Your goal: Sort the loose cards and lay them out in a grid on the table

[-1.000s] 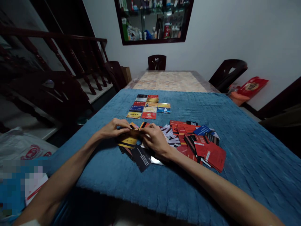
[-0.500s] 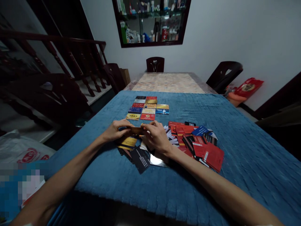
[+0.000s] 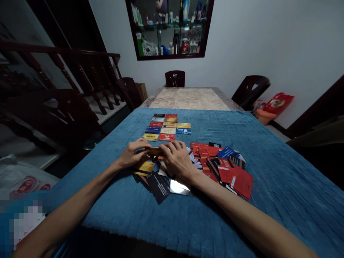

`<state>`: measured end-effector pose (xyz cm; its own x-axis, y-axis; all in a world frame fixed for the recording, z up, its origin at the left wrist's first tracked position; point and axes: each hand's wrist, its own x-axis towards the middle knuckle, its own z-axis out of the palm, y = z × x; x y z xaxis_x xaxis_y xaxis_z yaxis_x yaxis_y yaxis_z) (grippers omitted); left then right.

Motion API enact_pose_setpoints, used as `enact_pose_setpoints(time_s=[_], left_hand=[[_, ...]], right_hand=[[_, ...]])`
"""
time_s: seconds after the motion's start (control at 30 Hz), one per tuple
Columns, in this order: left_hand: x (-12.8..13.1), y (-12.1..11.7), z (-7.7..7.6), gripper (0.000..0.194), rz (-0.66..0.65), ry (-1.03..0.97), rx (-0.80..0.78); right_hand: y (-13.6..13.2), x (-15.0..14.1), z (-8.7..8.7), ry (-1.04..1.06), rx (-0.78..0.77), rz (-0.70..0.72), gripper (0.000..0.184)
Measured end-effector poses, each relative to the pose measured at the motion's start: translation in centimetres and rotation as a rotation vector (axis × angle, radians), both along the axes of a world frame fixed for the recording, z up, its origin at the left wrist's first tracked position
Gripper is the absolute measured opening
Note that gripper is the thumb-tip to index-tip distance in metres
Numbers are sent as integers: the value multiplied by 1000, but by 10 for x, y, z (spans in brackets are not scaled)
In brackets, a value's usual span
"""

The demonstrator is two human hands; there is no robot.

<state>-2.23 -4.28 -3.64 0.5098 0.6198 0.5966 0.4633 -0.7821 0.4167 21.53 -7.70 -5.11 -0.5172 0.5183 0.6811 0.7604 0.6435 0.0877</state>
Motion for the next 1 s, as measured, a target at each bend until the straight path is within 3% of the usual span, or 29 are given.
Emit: enact_pose_setpoints(time_s=[0.63,1.0], left_hand=[[7,-1,-2,15,-18,-46,19],[18,-4,-8,41,80,64,168]], right_hand=[[0,5,7,-89,122,3,27],[4,17,8,-47,141,-54,34]])
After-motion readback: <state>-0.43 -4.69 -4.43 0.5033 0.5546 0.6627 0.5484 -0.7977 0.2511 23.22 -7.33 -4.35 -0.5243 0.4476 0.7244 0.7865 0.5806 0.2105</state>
